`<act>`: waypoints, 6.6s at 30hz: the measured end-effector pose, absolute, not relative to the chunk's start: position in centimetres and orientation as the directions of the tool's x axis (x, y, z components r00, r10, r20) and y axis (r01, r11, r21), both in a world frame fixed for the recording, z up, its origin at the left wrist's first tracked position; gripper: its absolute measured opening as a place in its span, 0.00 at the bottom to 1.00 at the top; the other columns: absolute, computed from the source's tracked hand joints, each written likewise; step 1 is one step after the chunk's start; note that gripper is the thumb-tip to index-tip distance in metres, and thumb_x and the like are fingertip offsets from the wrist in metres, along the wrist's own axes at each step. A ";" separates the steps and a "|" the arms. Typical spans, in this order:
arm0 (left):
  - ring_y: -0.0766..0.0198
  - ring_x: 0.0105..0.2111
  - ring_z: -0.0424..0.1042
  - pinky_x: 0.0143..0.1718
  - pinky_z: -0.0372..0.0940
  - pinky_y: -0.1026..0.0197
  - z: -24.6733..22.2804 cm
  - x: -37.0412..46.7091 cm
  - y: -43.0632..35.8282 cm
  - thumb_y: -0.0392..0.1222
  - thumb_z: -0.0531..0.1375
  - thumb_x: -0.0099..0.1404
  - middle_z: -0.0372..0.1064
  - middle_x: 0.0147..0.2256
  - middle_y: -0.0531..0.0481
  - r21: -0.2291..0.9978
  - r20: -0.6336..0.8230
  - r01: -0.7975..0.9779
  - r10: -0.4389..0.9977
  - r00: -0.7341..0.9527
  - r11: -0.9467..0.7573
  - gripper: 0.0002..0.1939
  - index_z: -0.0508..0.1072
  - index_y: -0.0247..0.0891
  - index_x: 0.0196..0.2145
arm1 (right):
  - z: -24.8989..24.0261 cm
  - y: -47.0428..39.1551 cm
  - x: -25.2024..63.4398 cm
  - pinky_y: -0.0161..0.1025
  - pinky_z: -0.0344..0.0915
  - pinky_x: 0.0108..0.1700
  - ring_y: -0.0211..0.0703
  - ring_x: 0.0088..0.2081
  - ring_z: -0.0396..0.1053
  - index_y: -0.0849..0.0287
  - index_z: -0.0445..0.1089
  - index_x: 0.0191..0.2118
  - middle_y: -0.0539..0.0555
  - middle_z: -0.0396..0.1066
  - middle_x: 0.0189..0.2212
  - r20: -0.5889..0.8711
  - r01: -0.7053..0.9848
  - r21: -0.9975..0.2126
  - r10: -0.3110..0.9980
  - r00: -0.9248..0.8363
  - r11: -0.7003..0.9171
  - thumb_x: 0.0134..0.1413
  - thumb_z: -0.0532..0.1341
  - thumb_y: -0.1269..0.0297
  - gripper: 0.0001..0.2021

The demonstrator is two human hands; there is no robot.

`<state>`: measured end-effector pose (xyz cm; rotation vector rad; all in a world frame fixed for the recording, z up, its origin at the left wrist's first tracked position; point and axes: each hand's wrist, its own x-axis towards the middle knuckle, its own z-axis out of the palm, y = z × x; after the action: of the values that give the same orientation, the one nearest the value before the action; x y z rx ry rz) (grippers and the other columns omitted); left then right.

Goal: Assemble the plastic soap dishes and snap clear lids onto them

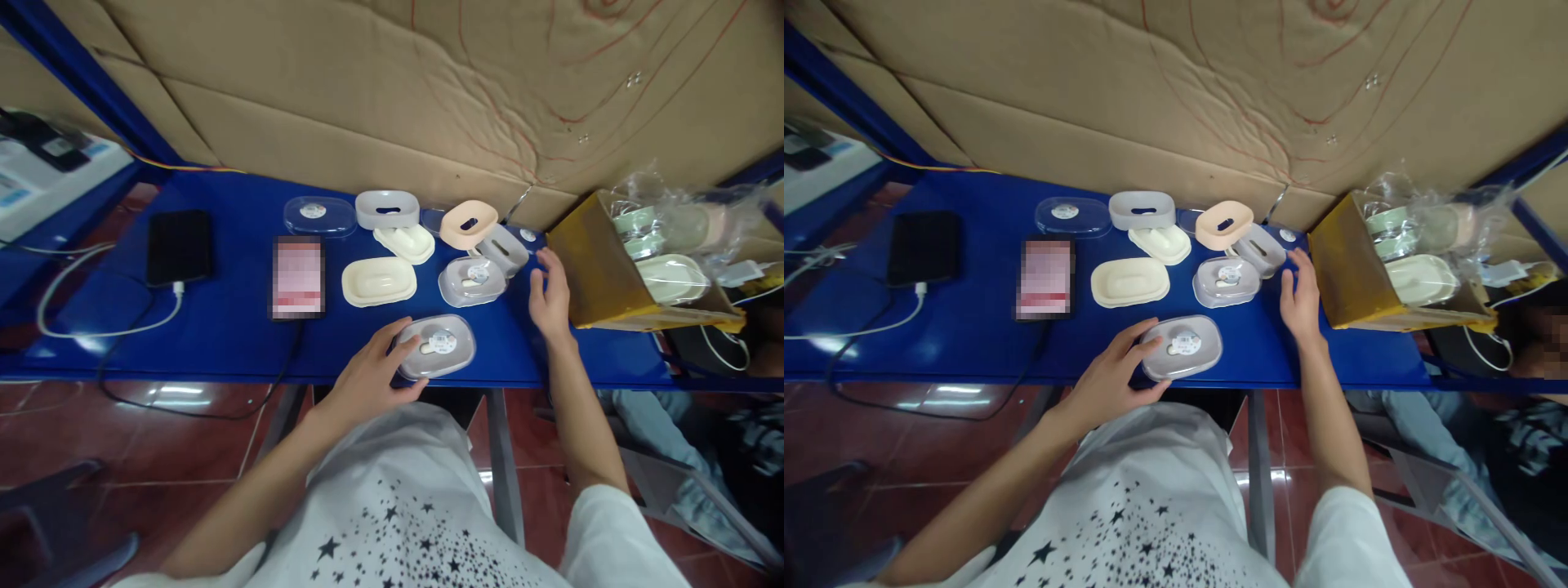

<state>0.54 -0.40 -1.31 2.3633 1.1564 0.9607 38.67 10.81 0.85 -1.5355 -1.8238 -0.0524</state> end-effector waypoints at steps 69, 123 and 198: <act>0.40 0.75 0.61 0.70 0.67 0.33 -1.7 -6.3 -1.3 0.43 0.70 0.73 0.44 0.78 0.34 0.632 0.396 0.621 0.882 0.256 -0.464 0.41 0.55 0.51 0.75 | 3.9 1.4 23.1 0.56 0.73 0.65 0.48 0.60 0.78 0.49 0.76 0.62 0.53 0.83 0.55 0.388 0.512 -0.315 0.601 -0.699 0.799 0.78 0.56 0.72 0.17; 0.43 0.75 0.60 0.77 0.57 0.38 -0.9 -5.8 1.1 0.59 0.72 0.69 0.57 0.76 0.41 0.823 0.103 0.477 0.908 0.407 -0.307 0.49 0.54 0.50 0.78 | 1.3 0.8 22.4 0.65 0.60 0.77 0.56 0.75 0.60 0.47 0.64 0.75 0.58 0.69 0.70 0.364 0.567 -0.289 0.636 -0.680 0.771 0.77 0.61 0.55 0.26; 0.42 0.65 0.69 0.61 0.67 0.44 5.0 8.4 5.0 0.52 0.53 0.83 0.64 0.70 0.34 0.415 0.402 0.703 0.810 0.427 -0.577 0.29 0.60 0.43 0.76 | 7.4 7.8 36.9 0.60 0.65 0.70 0.59 0.67 0.73 0.53 0.77 0.64 0.60 0.78 0.64 0.389 0.893 -0.282 0.892 -0.229 0.352 0.77 0.56 0.54 0.20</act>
<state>8.43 4.95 4.97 2.4937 1.3376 0.8580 36.89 7.75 7.38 -1.5518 -2.1369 -0.0005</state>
